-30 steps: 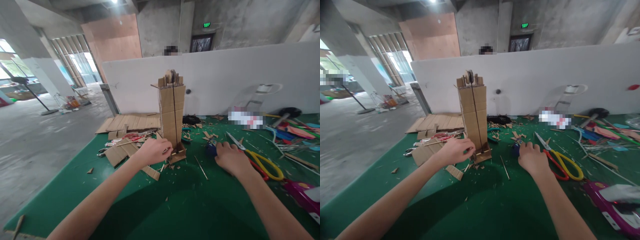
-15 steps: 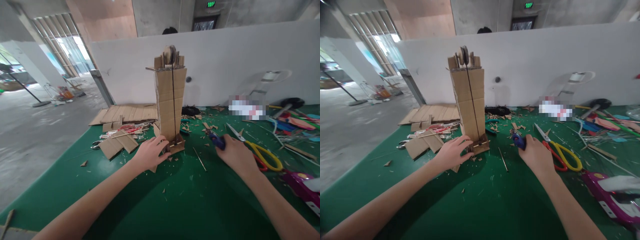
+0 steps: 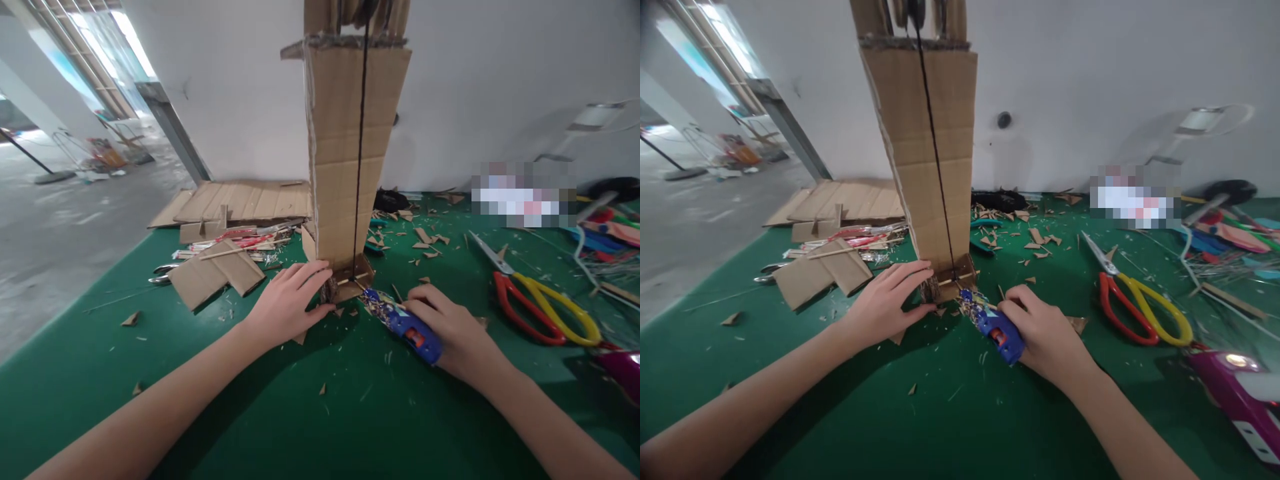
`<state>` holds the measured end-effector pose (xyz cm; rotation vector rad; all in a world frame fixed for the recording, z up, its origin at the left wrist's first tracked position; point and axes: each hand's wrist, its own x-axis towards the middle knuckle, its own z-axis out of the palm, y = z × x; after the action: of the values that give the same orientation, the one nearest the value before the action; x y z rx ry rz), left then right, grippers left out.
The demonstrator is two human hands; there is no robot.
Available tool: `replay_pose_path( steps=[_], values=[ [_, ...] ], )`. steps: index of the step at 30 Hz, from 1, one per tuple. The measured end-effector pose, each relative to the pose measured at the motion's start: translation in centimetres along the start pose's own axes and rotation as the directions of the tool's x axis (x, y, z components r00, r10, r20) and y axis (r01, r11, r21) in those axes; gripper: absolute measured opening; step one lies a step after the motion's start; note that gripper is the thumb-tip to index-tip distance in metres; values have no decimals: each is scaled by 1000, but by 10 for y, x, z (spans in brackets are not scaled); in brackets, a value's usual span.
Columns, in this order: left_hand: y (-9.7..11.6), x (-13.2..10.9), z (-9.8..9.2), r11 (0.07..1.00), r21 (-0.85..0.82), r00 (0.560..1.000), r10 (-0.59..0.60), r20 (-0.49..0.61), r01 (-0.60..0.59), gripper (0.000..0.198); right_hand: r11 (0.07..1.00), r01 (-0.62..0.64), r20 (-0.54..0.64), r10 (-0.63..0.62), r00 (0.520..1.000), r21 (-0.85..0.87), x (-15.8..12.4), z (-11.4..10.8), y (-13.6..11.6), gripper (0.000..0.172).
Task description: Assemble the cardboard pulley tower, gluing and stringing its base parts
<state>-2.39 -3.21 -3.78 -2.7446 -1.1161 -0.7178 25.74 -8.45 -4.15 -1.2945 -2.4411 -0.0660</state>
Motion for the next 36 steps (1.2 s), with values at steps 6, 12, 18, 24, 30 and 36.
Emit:
replay_pose_path(
  steps=[6, 12, 18, 24, 30, 36],
  values=[
    [-2, 0, 3, 999, -29, 998, 35, -42, -36, 42, 998, 16, 44, -14, 999, -58, 2, -1, -1, 13],
    [-3, 0, 4, 998, -34, 998, 46, -48, -48, 42, 998, 18, 64, -15, 998, -53, 3, 2, -1, 11],
    [-1, 1, 3, 998, -47, 998, 49, -44, -51, 41, 998, 17, 69, -13, 998, -63, 4, 1, -3, 11],
    [-2, 1, 2, 998, -28, 998, 50, -29, -51, 42, 995, 13, 82, -5, 997, -104, 3, 3, -3, 11],
    [-3, 1, 3, 998, -23, 998, 58, -28, -59, 41, 994, 22, 39, -18, 999, -111, 3, 4, -3, 13],
    [-4, 0, 4, 997, -39, 997, 64, -42, -66, 42, 993, 27, 47, -21, 999, -116, 4, 3, -4, 12]
  ],
)
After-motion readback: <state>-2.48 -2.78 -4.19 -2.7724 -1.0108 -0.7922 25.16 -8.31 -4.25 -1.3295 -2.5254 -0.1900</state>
